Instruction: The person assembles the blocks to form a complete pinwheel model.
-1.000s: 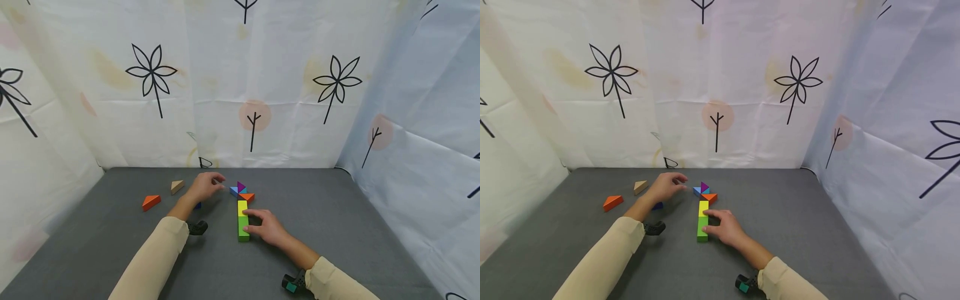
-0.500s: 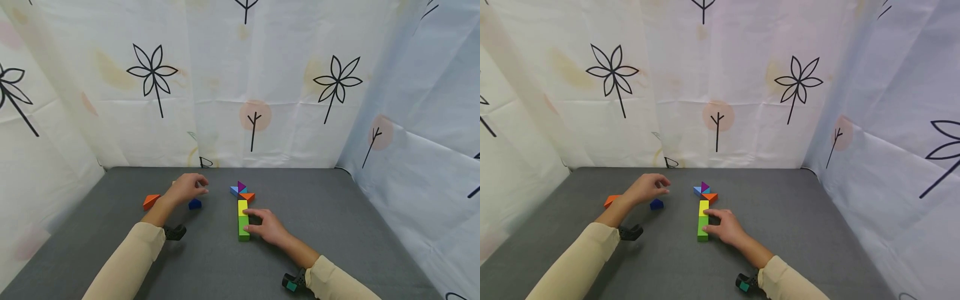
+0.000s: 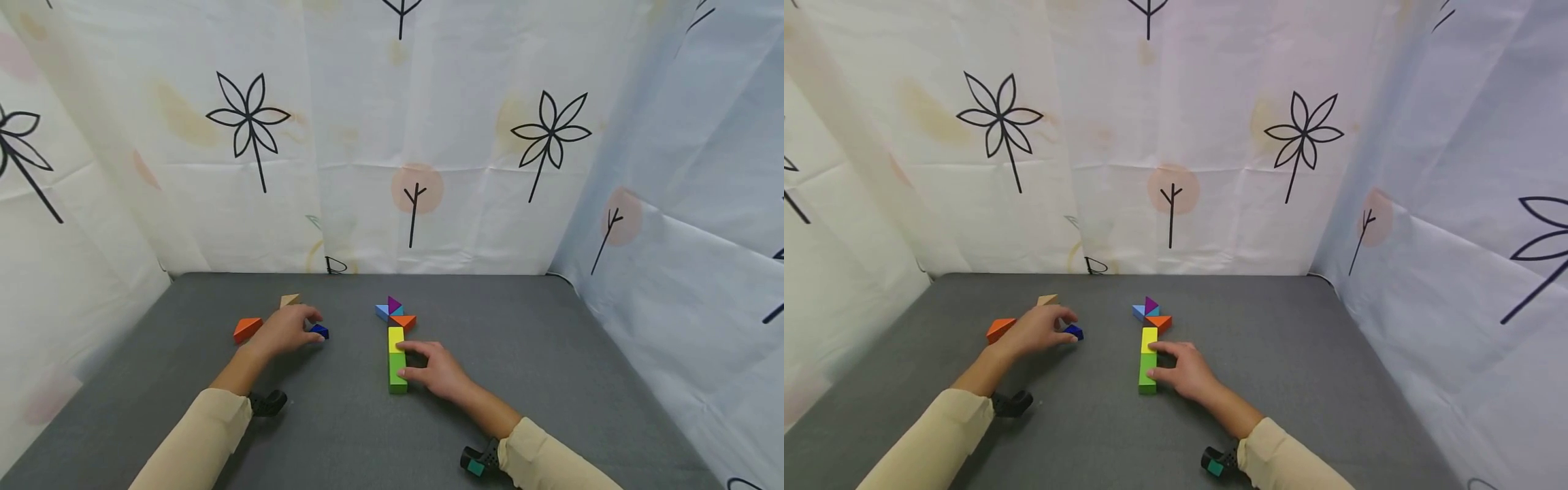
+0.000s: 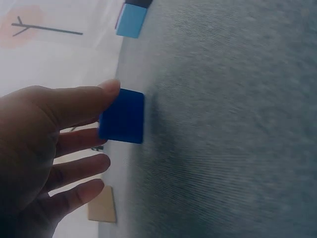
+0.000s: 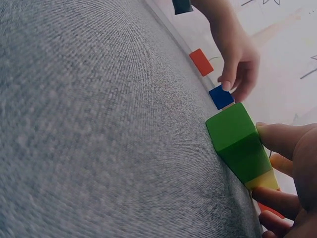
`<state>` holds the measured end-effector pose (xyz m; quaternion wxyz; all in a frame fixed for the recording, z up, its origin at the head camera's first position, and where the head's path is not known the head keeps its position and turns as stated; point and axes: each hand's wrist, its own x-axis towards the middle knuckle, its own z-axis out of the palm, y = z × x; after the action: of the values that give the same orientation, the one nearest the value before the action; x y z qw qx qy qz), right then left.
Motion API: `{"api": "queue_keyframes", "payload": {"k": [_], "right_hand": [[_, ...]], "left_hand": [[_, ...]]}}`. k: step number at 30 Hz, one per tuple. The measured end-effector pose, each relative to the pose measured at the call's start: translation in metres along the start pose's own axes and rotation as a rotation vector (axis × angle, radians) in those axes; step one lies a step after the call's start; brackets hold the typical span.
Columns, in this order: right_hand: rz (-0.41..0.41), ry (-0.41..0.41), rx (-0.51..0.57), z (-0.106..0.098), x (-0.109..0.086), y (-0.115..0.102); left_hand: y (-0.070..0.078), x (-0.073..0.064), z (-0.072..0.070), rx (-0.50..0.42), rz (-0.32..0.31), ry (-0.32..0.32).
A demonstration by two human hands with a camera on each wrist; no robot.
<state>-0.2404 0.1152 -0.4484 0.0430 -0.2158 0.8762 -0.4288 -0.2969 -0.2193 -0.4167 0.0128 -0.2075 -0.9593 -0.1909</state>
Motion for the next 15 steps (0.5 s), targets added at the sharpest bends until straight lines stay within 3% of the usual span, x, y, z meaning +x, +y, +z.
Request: {"api": "queue_keyframes", "payload": {"k": [7,15], "right_hand": [[0.007,0.002,0.005,0.0,-0.001,-0.002],[0.003,0.003,0.0,0.0,-0.001,-0.002]], "left_hand": [[-0.003,-0.005,0.009,-0.051,-0.053,0.048],[0.0,0.0,0.014,-0.059,-0.06,0.105]]}}
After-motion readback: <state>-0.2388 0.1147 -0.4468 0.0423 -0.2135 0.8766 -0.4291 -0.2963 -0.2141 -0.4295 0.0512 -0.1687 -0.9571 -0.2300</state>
